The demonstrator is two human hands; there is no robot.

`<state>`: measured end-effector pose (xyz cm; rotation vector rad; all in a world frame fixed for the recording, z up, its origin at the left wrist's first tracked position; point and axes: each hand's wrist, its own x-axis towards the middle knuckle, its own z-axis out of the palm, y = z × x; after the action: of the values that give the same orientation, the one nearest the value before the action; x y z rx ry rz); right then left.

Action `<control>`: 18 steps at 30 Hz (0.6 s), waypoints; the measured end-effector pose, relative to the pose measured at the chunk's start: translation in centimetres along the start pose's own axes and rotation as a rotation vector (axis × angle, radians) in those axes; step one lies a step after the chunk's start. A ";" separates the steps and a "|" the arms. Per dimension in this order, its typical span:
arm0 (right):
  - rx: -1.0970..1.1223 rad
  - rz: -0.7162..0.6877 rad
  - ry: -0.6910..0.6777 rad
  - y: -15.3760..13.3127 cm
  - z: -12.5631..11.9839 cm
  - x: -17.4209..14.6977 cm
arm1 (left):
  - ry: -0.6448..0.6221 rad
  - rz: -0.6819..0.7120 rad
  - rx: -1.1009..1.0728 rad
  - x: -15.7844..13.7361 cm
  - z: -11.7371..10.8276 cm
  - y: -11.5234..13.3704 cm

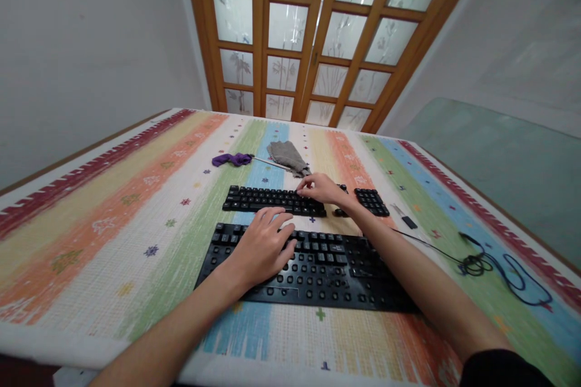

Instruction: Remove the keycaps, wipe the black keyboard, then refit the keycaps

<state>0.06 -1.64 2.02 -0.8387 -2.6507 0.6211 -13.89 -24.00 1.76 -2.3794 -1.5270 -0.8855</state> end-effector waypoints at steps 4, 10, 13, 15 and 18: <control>0.000 -0.006 0.012 -0.2 -0.1 0.2 | 0.004 0.001 -0.004 0.0 0.0 0.1; 0.032 -0.046 0.112 -1.5 -2.3 -1.5 | 0.043 -0.021 -0.068 0.0 0.1 0.1; 0.061 -0.083 0.157 -2.7 -3.1 -4.3 | 0.033 -0.023 -0.093 0.0 0.1 0.3; 0.067 -0.118 0.147 -3.8 -3.2 -6.8 | 0.019 -0.019 -0.105 -0.1 0.1 0.4; 0.110 -0.193 0.123 -5.5 -2.5 -10.7 | -0.003 -0.012 -0.125 -0.1 0.1 0.8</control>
<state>6.87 -11.30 5.34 -0.5629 -2.5220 0.6370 -13.21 -24.44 1.77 -2.4599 -1.5315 -1.0090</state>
